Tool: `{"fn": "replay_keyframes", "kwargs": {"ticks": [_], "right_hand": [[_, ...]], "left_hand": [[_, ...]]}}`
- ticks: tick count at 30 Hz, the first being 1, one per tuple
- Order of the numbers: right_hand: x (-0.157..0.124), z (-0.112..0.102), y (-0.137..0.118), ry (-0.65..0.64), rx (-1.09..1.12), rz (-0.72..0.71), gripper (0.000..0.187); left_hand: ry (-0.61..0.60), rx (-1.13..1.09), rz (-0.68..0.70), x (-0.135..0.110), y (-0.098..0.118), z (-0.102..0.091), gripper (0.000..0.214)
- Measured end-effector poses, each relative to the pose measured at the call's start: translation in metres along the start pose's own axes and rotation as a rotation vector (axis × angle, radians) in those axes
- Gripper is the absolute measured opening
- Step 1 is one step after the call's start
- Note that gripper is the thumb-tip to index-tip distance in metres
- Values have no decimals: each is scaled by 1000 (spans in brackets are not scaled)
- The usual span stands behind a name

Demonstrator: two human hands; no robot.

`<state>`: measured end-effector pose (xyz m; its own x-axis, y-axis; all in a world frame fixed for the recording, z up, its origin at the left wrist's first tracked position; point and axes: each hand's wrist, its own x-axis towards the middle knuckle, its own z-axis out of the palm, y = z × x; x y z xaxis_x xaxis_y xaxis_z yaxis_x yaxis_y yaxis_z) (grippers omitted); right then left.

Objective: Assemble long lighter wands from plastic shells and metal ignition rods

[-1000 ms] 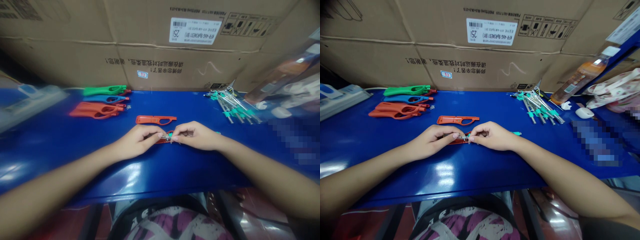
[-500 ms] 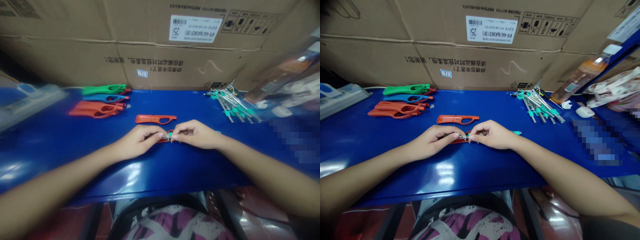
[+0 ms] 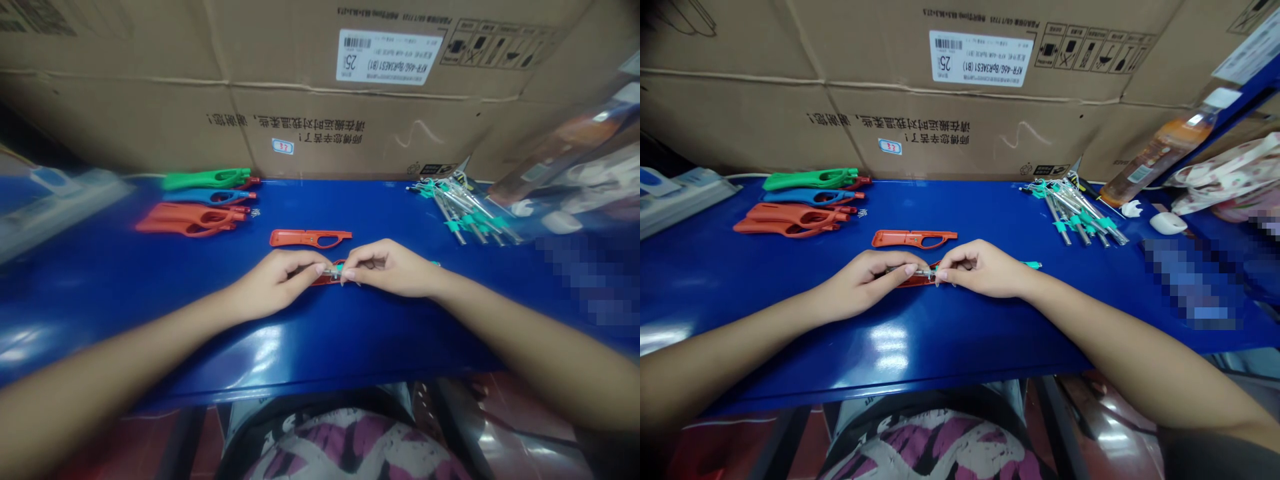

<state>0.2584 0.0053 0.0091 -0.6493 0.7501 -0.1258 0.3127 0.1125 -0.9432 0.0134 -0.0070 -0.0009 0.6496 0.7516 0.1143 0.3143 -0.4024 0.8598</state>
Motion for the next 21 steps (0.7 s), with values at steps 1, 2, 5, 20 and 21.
{"fn": "replay_keyframes", "kwargs": {"ticks": [1, 2, 5, 20, 21], "right_hand": [[0, 0, 0, 0, 5, 0, 25], [0, 0, 0, 0, 8, 2, 24], [0, 0, -1, -3, 12, 11, 24], [1, 0, 1, -6, -7, 5, 22], [1, 0, 1, -6, -13, 9, 22]], "left_hand": [[1, -2, -1, 0, 0, 0, 33], [0, -3, -1, 0, 0, 1, 33], [-1, 4, -3, -1, -1, 1, 33], [14, -3, -13, -1, 0, 3, 33], [15, -4, -13, -1, 0, 3, 33]]}}
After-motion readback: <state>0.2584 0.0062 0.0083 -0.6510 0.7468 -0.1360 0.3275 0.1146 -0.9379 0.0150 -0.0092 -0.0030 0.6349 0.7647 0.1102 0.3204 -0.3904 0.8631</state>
